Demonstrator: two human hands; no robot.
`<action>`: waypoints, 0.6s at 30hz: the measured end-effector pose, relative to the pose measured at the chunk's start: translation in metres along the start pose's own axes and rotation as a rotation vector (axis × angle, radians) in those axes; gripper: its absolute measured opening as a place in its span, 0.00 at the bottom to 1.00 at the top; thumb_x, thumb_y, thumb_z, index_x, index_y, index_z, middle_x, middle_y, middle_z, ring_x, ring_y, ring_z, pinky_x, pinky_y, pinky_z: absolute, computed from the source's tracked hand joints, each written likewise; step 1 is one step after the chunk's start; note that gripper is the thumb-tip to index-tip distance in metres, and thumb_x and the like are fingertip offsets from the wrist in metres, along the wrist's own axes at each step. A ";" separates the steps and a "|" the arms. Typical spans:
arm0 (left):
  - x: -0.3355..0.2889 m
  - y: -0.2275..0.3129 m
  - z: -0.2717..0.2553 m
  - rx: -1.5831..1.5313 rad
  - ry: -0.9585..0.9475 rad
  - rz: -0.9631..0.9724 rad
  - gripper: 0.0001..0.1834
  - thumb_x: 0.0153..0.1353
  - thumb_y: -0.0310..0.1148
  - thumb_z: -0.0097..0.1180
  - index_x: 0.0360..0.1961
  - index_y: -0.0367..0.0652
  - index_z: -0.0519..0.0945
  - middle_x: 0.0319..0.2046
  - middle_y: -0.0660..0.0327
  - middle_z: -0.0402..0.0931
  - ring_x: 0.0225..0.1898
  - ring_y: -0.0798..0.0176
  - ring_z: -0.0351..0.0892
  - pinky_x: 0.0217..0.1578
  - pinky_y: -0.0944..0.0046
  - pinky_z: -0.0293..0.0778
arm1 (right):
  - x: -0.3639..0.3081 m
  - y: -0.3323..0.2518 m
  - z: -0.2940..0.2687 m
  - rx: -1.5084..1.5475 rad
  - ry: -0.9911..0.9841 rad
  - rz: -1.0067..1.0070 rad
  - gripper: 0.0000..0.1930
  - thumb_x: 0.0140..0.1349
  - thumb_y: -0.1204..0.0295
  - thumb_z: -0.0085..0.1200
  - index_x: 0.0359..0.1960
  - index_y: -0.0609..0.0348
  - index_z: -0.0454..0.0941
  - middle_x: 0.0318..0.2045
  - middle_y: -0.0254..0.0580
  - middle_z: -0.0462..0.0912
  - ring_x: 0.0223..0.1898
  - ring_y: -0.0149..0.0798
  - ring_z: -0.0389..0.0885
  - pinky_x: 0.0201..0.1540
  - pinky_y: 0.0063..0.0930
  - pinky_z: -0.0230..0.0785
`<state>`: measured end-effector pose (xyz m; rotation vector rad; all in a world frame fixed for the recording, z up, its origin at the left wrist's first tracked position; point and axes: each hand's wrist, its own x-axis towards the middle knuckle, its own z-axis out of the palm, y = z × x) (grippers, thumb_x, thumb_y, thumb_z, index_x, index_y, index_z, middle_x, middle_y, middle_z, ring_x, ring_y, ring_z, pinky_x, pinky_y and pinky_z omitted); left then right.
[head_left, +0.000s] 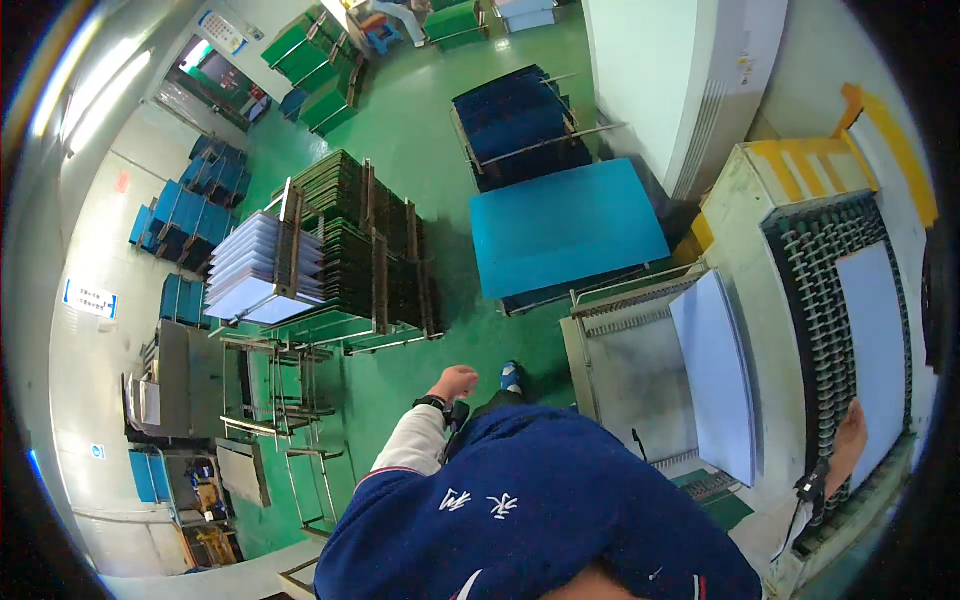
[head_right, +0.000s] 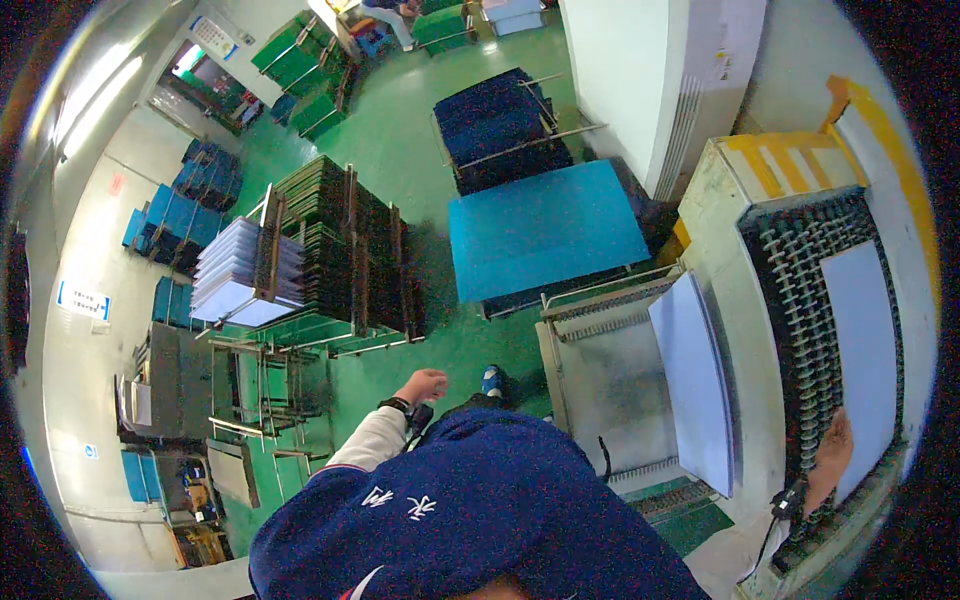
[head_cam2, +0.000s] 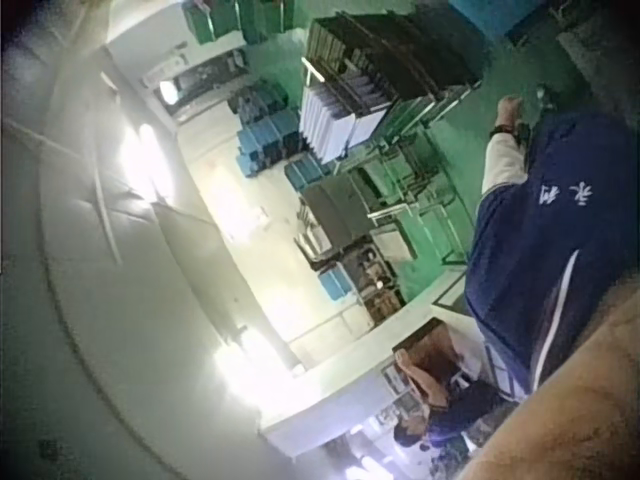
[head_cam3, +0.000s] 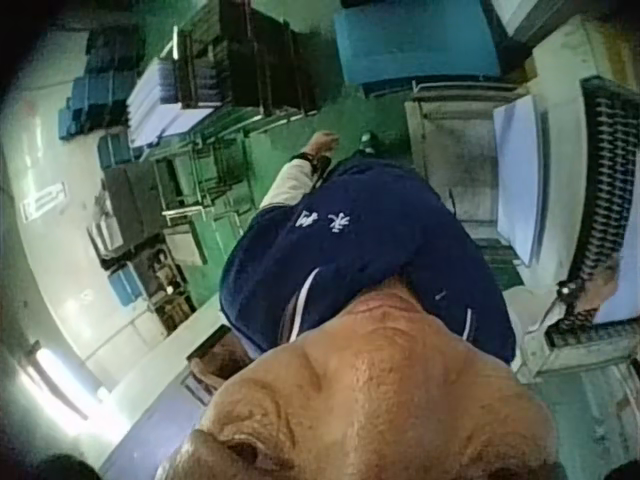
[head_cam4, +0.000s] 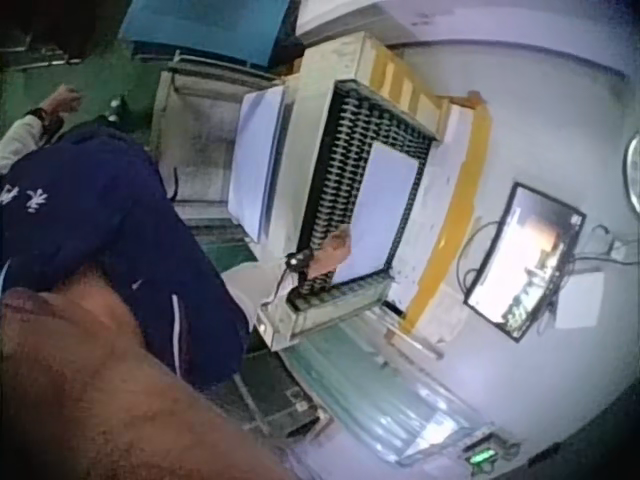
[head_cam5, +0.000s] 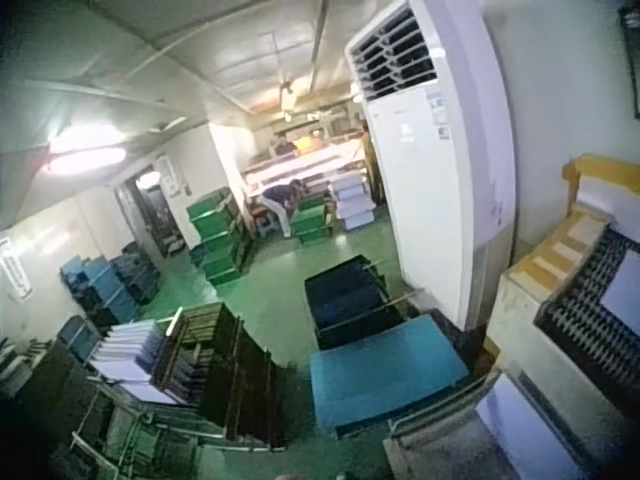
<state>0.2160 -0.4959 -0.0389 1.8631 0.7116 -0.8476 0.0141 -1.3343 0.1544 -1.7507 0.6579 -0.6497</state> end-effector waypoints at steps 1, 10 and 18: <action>-0.001 0.005 0.002 0.011 -0.004 -0.004 0.16 0.55 0.36 0.54 0.44 0.42 0.77 0.31 0.63 0.78 0.23 0.67 0.75 0.20 0.67 0.71 | -0.003 -0.010 0.004 0.071 0.011 0.055 0.21 0.63 0.69 0.44 0.54 0.70 0.65 0.54 0.49 0.70 0.55 0.40 0.68 0.55 0.30 0.63; -0.010 0.009 0.007 -0.090 -0.109 -0.004 0.18 0.57 0.35 0.52 0.48 0.40 0.73 0.32 0.59 0.78 0.26 0.64 0.78 0.23 0.68 0.73 | -0.040 -0.106 0.151 0.145 0.082 0.272 0.14 0.61 0.66 0.48 0.43 0.62 0.74 0.32 0.42 0.80 0.30 0.31 0.77 0.36 0.23 0.70; -0.006 0.008 0.014 -0.107 -0.163 -0.011 0.18 0.57 0.34 0.51 0.48 0.39 0.72 0.32 0.59 0.77 0.28 0.63 0.78 0.22 0.68 0.72 | -0.082 -0.010 0.230 -0.625 -0.065 -0.104 0.16 0.57 0.64 0.52 0.42 0.60 0.76 0.36 0.49 0.81 0.40 0.47 0.79 0.43 0.34 0.70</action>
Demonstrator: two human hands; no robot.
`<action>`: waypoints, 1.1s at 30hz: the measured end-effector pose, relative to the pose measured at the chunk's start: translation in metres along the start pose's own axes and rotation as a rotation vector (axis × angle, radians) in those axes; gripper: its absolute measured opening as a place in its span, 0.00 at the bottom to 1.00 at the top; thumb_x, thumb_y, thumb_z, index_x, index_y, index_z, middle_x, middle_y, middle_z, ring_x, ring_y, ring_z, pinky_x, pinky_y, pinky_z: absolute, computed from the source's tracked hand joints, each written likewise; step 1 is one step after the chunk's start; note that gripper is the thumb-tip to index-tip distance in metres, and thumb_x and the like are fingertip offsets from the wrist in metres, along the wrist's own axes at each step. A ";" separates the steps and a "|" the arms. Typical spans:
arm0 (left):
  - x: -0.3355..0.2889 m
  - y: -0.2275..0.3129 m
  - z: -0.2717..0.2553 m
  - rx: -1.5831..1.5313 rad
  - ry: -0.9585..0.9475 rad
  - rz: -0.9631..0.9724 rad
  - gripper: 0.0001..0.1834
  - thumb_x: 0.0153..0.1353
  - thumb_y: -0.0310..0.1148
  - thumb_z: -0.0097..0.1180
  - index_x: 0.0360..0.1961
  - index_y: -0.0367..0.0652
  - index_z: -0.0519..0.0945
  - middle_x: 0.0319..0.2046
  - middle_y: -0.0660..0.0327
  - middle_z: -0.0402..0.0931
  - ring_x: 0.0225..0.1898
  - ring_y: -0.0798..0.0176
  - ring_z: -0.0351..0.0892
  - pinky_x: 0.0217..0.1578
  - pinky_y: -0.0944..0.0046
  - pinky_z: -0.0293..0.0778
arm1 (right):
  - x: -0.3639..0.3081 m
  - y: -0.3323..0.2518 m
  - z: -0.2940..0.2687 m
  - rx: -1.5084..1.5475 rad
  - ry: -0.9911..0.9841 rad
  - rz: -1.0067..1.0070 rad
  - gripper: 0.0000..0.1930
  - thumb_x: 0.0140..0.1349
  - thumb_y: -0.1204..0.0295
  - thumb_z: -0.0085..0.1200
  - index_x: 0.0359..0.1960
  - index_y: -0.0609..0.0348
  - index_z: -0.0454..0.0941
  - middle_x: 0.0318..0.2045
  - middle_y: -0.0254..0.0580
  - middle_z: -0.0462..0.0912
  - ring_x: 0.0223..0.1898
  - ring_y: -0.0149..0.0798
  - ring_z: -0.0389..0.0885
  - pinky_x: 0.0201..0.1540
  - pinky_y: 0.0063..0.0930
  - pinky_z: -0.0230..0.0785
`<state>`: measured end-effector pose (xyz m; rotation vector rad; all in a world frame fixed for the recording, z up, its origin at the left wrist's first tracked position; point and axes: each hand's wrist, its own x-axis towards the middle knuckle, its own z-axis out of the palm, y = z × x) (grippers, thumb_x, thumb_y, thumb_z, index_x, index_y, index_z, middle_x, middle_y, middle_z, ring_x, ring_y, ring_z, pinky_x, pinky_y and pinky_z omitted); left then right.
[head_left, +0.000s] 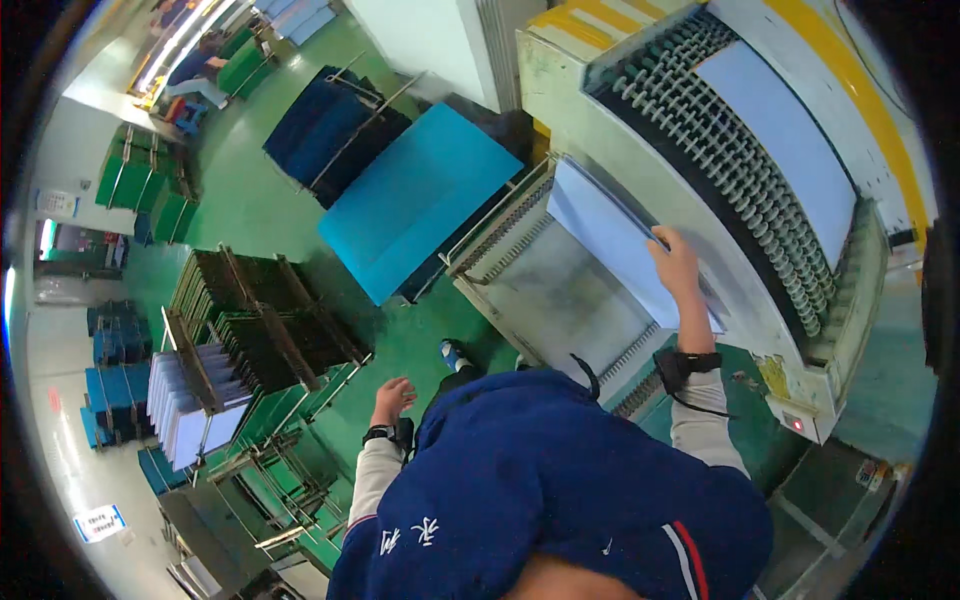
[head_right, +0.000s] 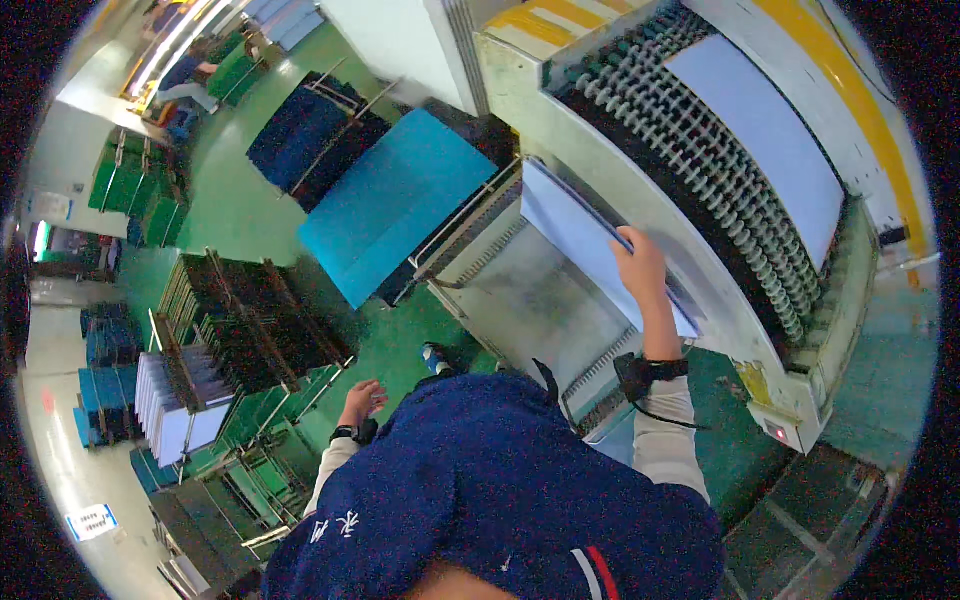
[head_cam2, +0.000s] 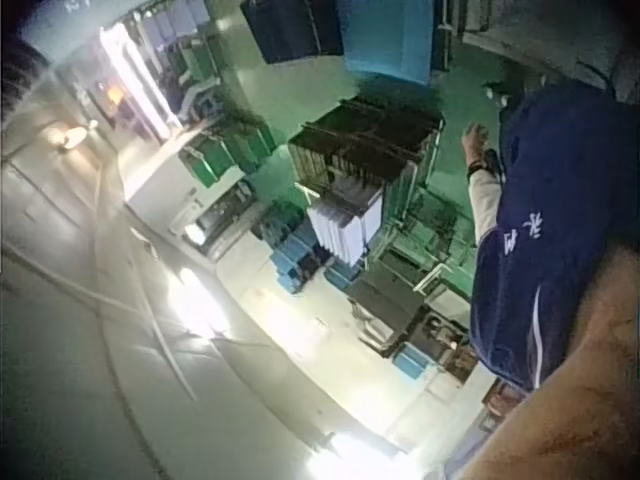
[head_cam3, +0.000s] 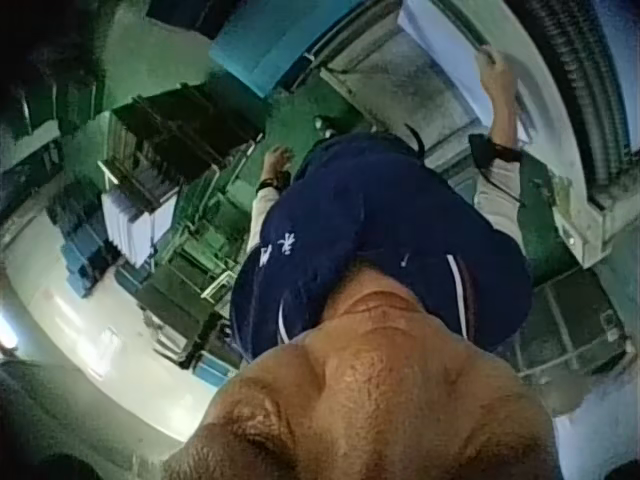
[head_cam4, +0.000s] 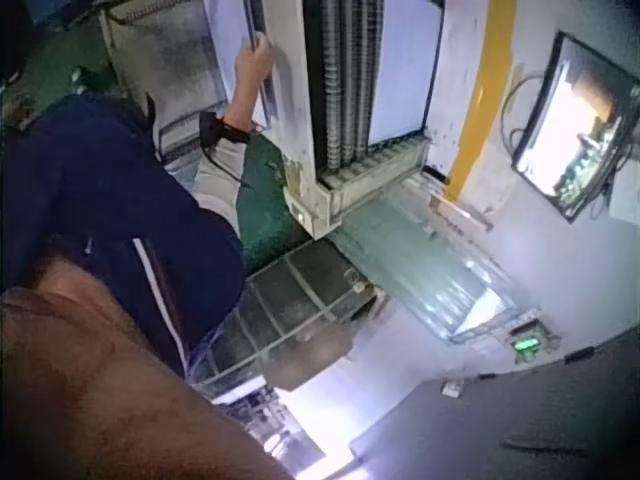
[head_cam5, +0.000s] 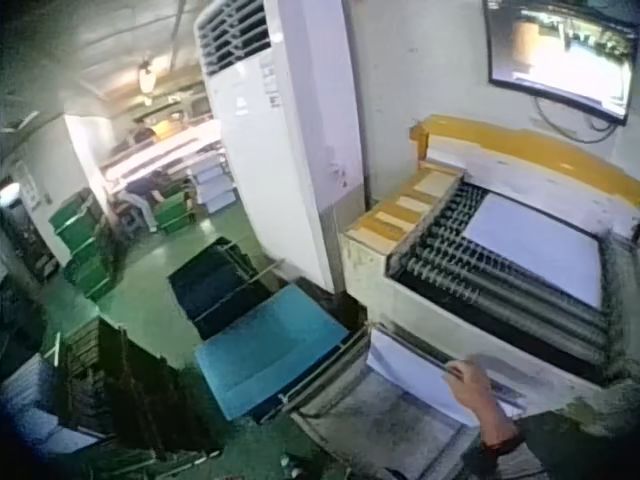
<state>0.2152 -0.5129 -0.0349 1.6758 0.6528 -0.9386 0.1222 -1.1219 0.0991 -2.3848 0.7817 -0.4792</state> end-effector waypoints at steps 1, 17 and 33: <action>-0.001 -0.005 -0.004 -0.028 0.001 0.000 0.17 0.57 0.34 0.51 0.48 0.39 0.73 0.32 0.59 0.77 0.28 0.63 0.78 0.22 0.68 0.72 | -0.001 0.005 0.010 -0.070 -0.003 0.020 0.16 0.57 0.63 0.52 0.43 0.59 0.76 0.37 0.50 0.80 0.42 0.49 0.78 0.44 0.36 0.69; -0.012 -0.054 -0.022 -0.078 0.167 -0.023 0.18 0.53 0.36 0.55 0.46 0.43 0.76 0.32 0.63 0.78 0.24 0.66 0.77 0.20 0.69 0.70 | 0.012 0.061 0.047 -0.498 -0.184 0.028 0.12 0.52 0.65 0.52 0.26 0.63 0.72 0.29 0.57 0.75 0.34 0.59 0.73 0.36 0.48 0.64; 0.058 0.029 -0.014 0.075 0.039 0.088 0.16 0.52 0.36 0.54 0.42 0.41 0.78 0.28 0.63 0.77 0.22 0.66 0.76 0.17 0.68 0.69 | 0.000 -0.016 -0.228 0.336 0.489 0.273 0.23 0.55 0.64 0.56 0.50 0.66 0.72 0.40 0.49 0.75 0.39 0.38 0.71 0.46 0.31 0.67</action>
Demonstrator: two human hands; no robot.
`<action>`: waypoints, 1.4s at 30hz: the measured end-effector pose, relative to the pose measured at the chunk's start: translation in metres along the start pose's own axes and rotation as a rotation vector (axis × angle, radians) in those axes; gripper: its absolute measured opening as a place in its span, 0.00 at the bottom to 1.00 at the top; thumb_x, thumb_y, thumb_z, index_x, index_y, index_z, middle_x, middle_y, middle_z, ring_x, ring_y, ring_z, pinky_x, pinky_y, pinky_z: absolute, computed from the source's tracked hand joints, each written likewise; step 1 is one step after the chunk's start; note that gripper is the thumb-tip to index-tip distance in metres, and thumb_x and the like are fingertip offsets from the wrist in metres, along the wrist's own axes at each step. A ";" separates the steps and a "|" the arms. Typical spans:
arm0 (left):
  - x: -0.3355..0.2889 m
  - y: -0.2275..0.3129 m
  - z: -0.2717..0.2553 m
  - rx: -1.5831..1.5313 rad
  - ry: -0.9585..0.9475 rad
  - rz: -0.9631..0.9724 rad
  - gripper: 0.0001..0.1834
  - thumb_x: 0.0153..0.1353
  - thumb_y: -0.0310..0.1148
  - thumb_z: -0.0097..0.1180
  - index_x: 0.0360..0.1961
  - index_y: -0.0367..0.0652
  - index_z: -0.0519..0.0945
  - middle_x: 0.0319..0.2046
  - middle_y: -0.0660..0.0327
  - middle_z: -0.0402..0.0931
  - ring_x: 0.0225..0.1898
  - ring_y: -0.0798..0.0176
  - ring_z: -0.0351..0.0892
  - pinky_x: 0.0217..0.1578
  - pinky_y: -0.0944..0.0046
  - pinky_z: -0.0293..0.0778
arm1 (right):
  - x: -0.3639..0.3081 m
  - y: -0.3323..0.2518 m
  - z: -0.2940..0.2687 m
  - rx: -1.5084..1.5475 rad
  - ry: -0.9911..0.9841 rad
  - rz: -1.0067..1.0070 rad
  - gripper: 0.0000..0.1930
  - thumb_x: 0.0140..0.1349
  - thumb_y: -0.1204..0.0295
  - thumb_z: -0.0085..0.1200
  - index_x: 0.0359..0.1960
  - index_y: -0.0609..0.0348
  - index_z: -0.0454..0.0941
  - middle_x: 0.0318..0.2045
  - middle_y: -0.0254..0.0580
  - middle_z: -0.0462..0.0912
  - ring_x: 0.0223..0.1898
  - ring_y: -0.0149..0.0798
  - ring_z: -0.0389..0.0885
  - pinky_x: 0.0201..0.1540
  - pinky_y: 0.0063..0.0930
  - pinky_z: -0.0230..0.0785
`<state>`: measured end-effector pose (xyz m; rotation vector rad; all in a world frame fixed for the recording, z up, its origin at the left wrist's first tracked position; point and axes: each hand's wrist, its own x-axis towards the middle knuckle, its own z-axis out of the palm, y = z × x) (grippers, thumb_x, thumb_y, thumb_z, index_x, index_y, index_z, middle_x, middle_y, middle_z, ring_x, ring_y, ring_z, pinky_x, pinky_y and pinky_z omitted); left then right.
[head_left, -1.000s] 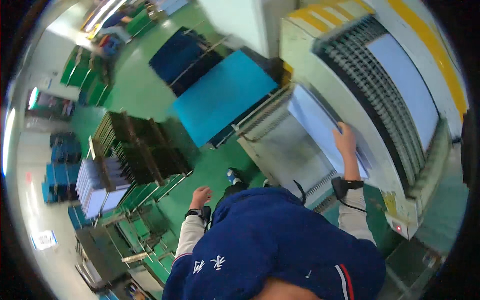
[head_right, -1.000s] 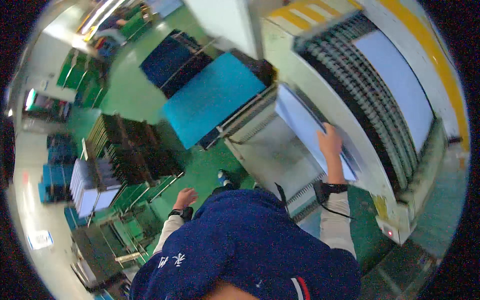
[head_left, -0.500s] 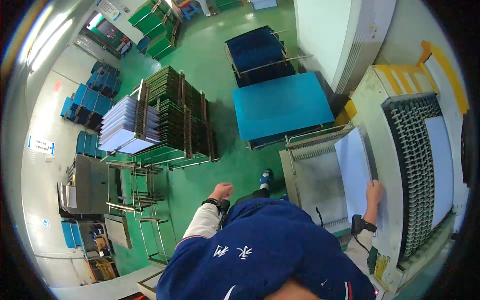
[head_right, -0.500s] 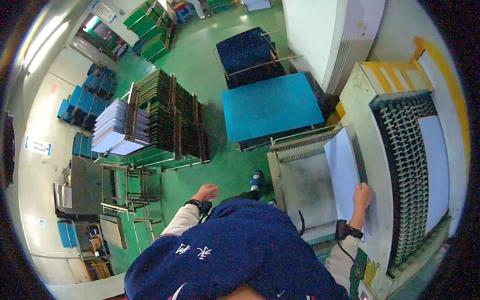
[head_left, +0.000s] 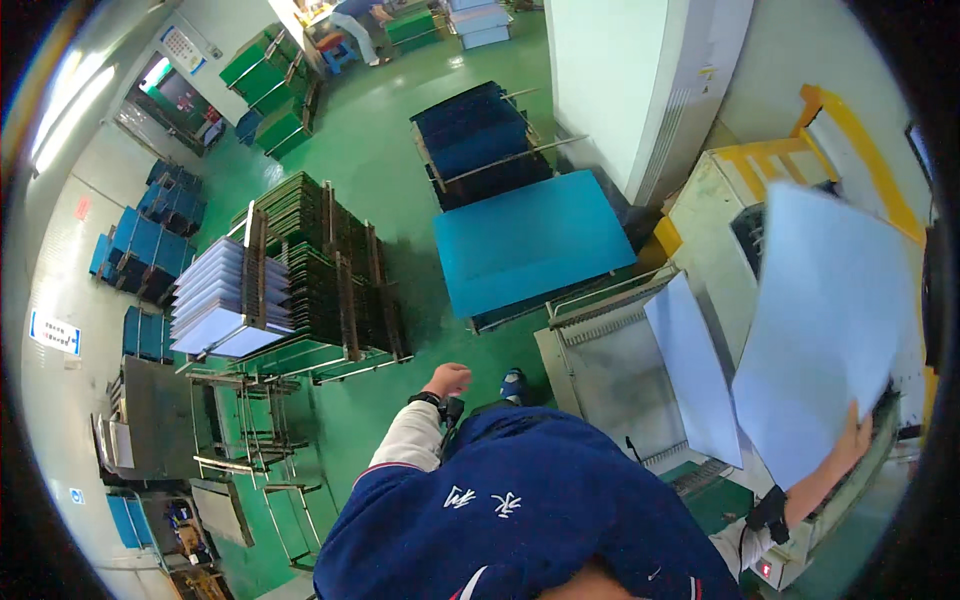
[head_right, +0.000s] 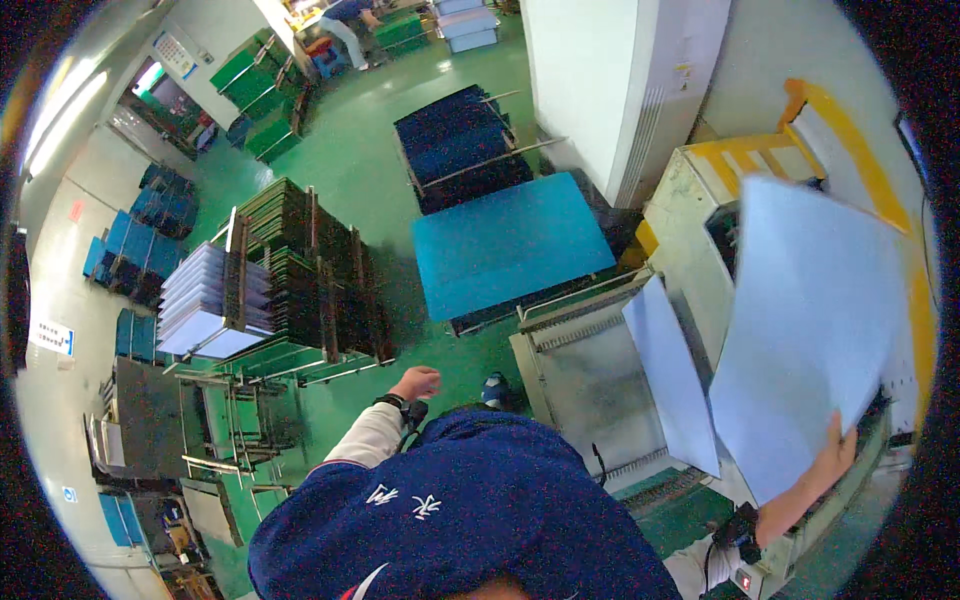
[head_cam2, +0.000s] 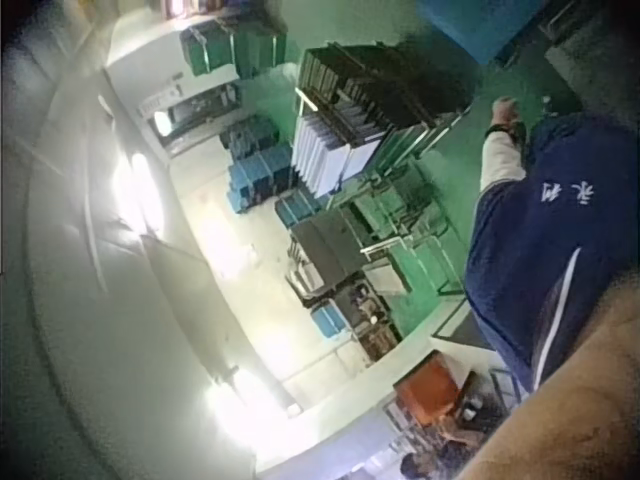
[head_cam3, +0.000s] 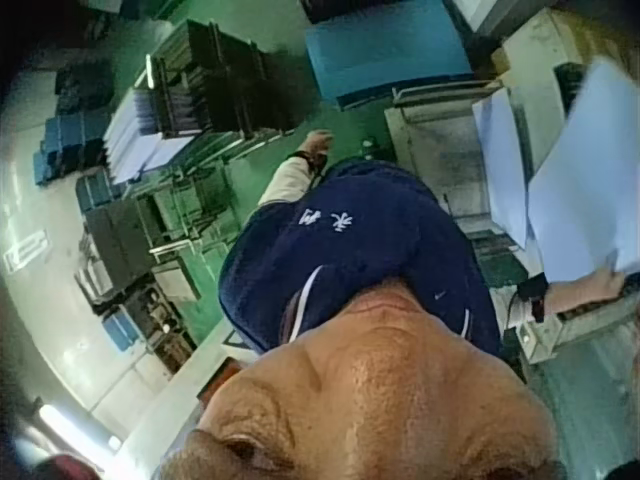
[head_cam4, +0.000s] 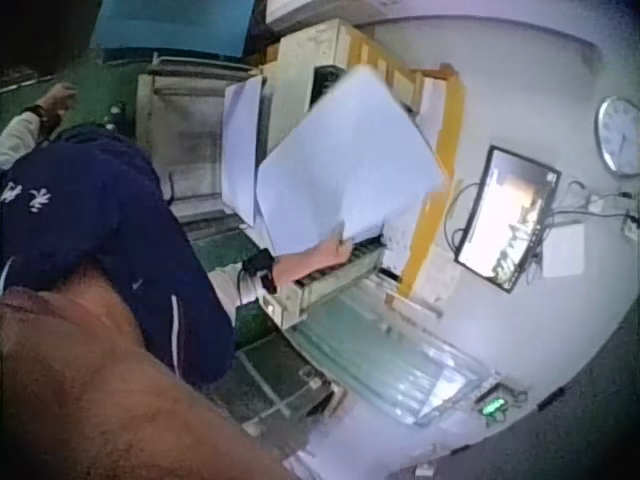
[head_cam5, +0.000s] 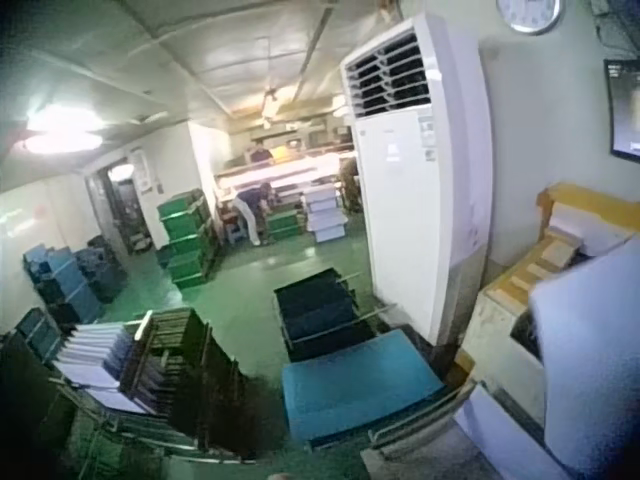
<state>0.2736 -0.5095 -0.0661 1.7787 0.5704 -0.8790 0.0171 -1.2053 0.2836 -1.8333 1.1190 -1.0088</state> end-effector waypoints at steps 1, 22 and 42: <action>0.004 0.006 0.003 0.013 -0.011 -0.001 0.16 0.52 0.36 0.55 0.41 0.40 0.78 0.27 0.63 0.77 0.22 0.66 0.76 0.17 0.68 0.69 | -0.030 -0.054 0.013 0.070 0.317 0.237 0.20 0.58 0.67 0.53 0.50 0.67 0.72 0.44 0.47 0.75 0.41 0.39 0.73 0.45 0.32 0.68; 0.034 0.005 -0.011 -0.121 -0.305 -0.101 0.18 0.58 0.34 0.53 0.48 0.41 0.69 0.36 0.53 0.76 0.27 0.52 0.78 0.22 0.58 0.75 | -0.051 0.093 0.077 1.196 0.126 0.645 0.11 0.59 0.68 0.52 0.38 0.62 0.71 0.33 0.41 0.75 0.34 0.37 0.74 0.36 0.31 0.70; 0.029 -0.024 -0.006 0.160 -0.311 0.178 0.17 0.57 0.32 0.50 0.47 0.36 0.71 0.35 0.55 0.77 0.29 0.55 0.80 0.23 0.63 0.76 | -0.066 0.102 0.143 0.130 -0.357 0.394 0.17 0.56 0.57 0.52 0.31 0.61 0.78 0.26 0.41 0.81 0.24 0.35 0.78 0.30 0.27 0.69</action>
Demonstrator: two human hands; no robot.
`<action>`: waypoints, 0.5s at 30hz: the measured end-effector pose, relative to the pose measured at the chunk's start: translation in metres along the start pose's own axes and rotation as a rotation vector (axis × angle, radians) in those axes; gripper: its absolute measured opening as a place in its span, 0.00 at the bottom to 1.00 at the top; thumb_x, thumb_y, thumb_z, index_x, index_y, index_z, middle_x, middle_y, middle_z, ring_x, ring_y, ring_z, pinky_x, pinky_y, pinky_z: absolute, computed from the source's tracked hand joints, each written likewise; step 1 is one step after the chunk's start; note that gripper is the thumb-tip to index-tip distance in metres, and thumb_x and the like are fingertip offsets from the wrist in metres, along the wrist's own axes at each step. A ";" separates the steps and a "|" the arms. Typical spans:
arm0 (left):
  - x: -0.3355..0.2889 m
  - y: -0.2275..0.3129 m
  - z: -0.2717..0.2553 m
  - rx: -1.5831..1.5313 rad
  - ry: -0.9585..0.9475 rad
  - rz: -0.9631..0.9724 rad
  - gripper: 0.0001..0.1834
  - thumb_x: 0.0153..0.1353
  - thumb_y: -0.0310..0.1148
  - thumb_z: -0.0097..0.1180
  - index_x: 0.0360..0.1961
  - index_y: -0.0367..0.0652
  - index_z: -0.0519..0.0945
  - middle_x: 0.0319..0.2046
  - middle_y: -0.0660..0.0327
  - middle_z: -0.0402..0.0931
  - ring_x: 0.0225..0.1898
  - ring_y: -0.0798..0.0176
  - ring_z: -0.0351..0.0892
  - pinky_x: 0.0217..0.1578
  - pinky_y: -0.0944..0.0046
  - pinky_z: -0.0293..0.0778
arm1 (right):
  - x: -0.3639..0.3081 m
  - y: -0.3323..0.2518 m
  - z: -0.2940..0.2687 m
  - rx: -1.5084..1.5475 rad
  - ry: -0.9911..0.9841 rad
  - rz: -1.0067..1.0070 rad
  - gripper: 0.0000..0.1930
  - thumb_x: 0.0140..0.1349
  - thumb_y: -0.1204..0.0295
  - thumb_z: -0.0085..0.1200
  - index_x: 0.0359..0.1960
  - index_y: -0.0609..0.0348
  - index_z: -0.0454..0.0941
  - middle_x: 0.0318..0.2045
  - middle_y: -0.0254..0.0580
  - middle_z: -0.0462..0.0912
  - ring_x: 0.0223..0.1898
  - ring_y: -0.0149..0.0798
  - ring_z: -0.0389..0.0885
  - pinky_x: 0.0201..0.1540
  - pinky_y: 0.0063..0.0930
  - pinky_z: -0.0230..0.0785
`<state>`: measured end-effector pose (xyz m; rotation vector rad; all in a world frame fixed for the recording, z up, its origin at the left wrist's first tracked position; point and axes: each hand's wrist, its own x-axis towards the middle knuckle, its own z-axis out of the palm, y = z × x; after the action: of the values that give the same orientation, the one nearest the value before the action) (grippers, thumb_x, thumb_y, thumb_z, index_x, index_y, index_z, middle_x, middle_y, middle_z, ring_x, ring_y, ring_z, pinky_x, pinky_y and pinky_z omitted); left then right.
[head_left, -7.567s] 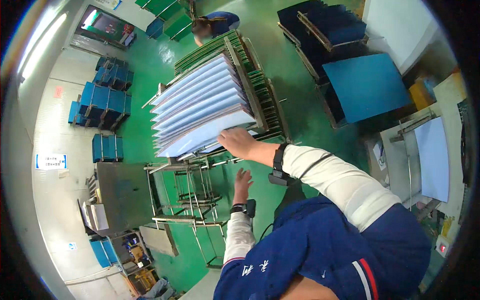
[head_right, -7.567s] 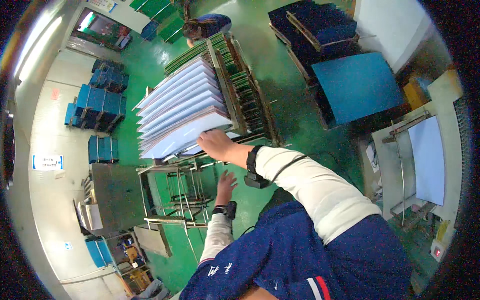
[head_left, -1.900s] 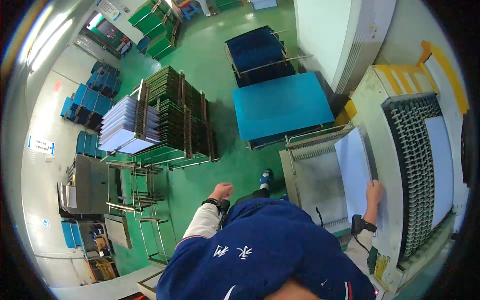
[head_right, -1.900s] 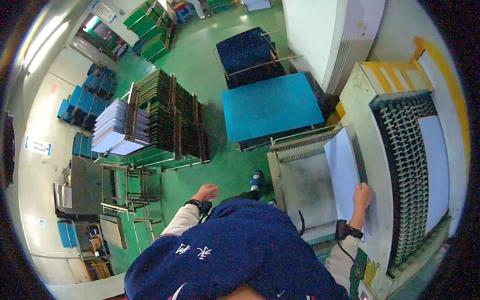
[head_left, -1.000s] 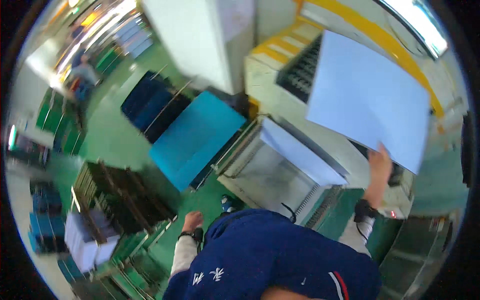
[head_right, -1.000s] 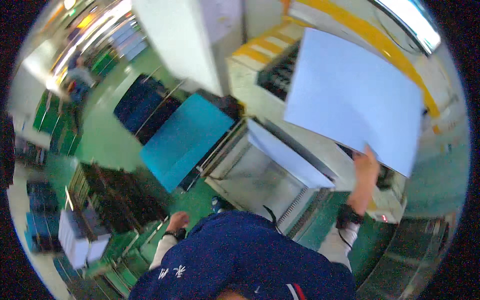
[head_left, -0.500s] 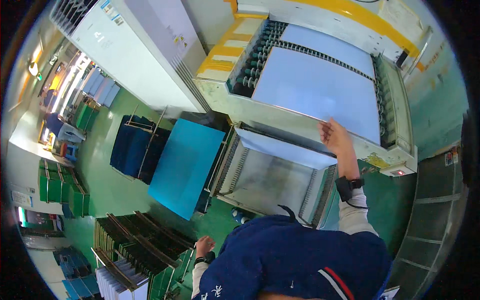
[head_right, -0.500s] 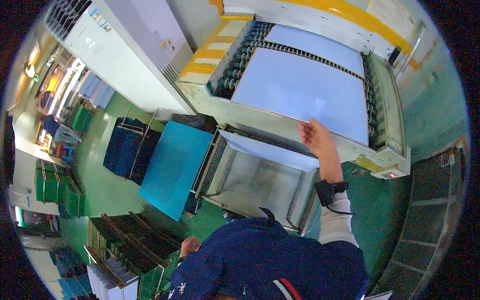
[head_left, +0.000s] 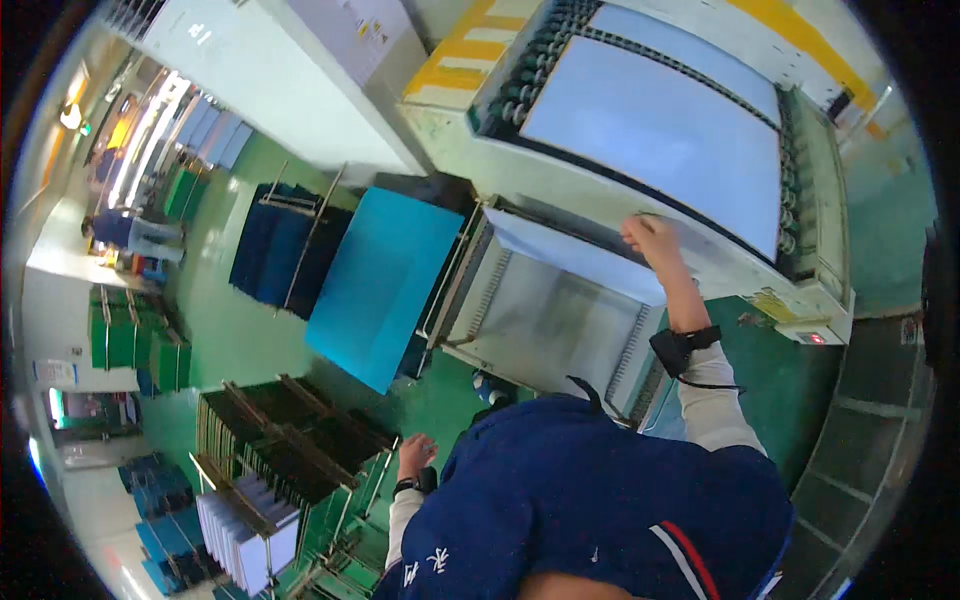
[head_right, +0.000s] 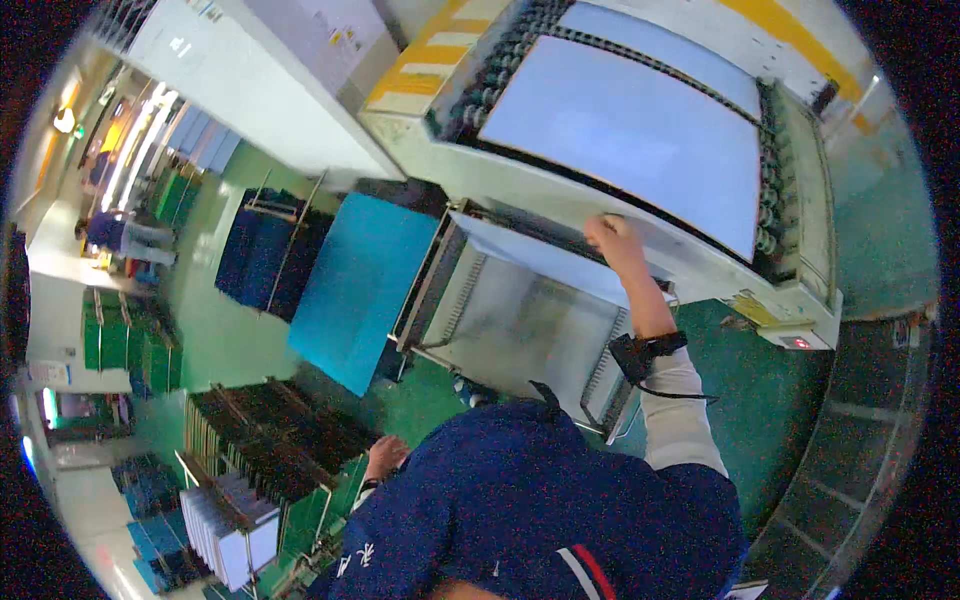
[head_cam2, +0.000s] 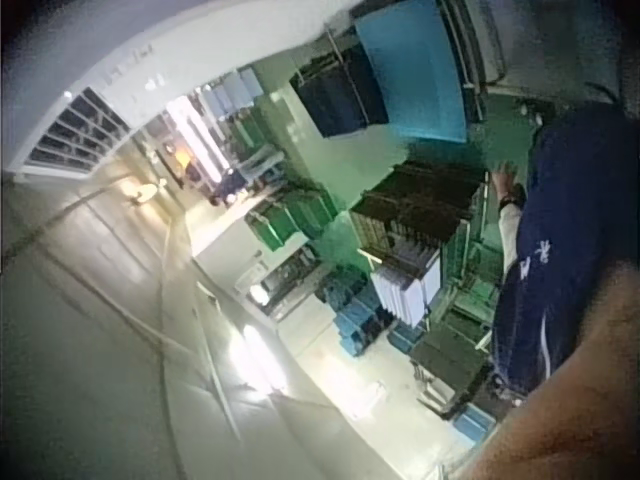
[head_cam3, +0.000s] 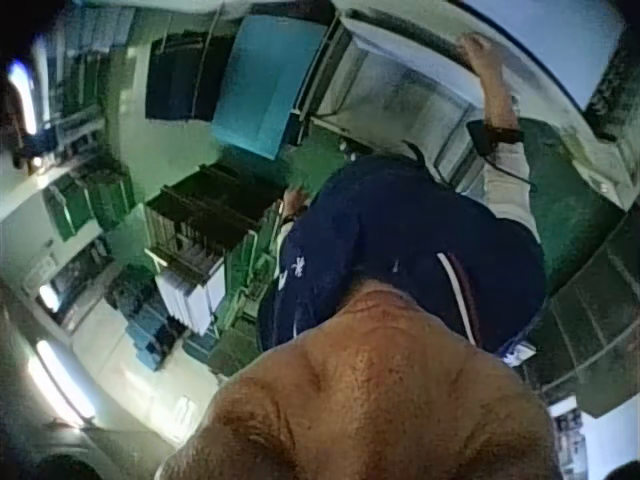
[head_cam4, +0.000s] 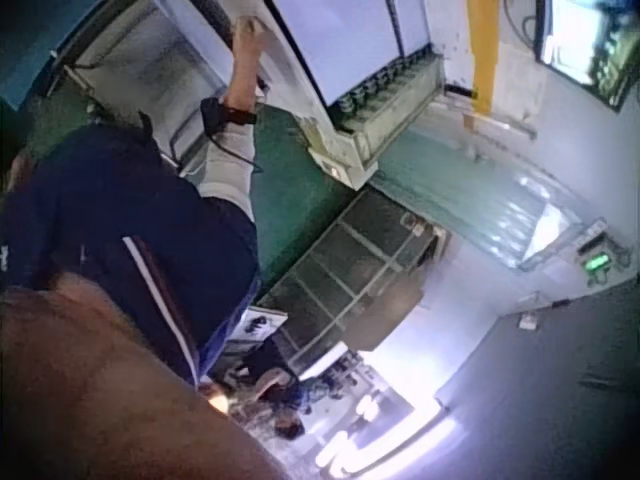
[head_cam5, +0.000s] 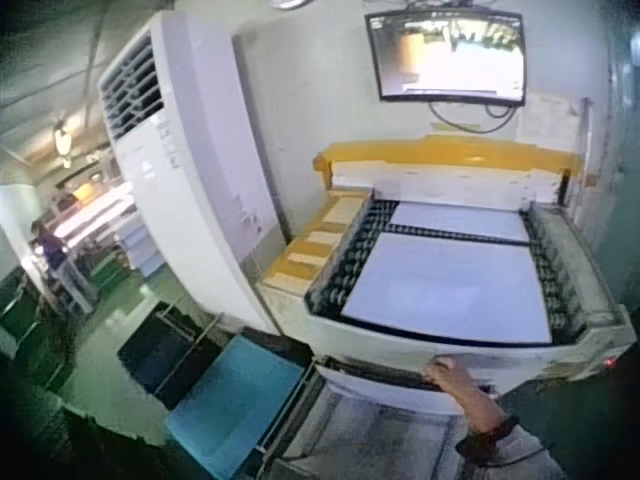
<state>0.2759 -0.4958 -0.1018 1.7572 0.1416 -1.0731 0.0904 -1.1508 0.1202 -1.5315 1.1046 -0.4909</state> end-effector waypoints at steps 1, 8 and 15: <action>-0.006 0.010 0.009 -0.113 0.056 -0.123 0.17 0.58 0.32 0.49 0.47 0.35 0.71 0.35 0.55 0.77 0.29 0.56 0.80 0.23 0.64 0.75 | 0.008 0.014 0.002 -0.235 0.010 -0.070 0.18 0.54 0.56 0.53 0.31 0.61 0.78 0.25 0.42 0.80 0.25 0.35 0.78 0.30 0.28 0.69; -0.049 0.006 0.013 -0.243 0.188 -0.210 0.18 0.57 0.35 0.51 0.48 0.38 0.72 0.35 0.57 0.78 0.28 0.62 0.79 0.23 0.67 0.75 | 0.022 0.048 0.049 -0.837 -0.248 -0.269 0.26 0.46 0.54 0.58 0.42 0.61 0.76 0.39 0.54 0.79 0.44 0.52 0.77 0.45 0.40 0.68; -0.087 -0.003 0.032 -0.212 0.416 -0.286 0.19 0.53 0.35 0.52 0.47 0.39 0.74 0.33 0.59 0.77 0.25 0.64 0.77 0.21 0.67 0.73 | 0.044 0.067 0.077 -1.085 -0.146 -0.193 0.25 0.52 0.53 0.54 0.44 0.61 0.75 0.43 0.55 0.77 0.47 0.56 0.74 0.48 0.46 0.65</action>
<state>0.2039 -0.4879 -0.0439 1.7770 0.7560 -0.8386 0.1469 -1.1421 0.0251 -2.5732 1.1665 0.1660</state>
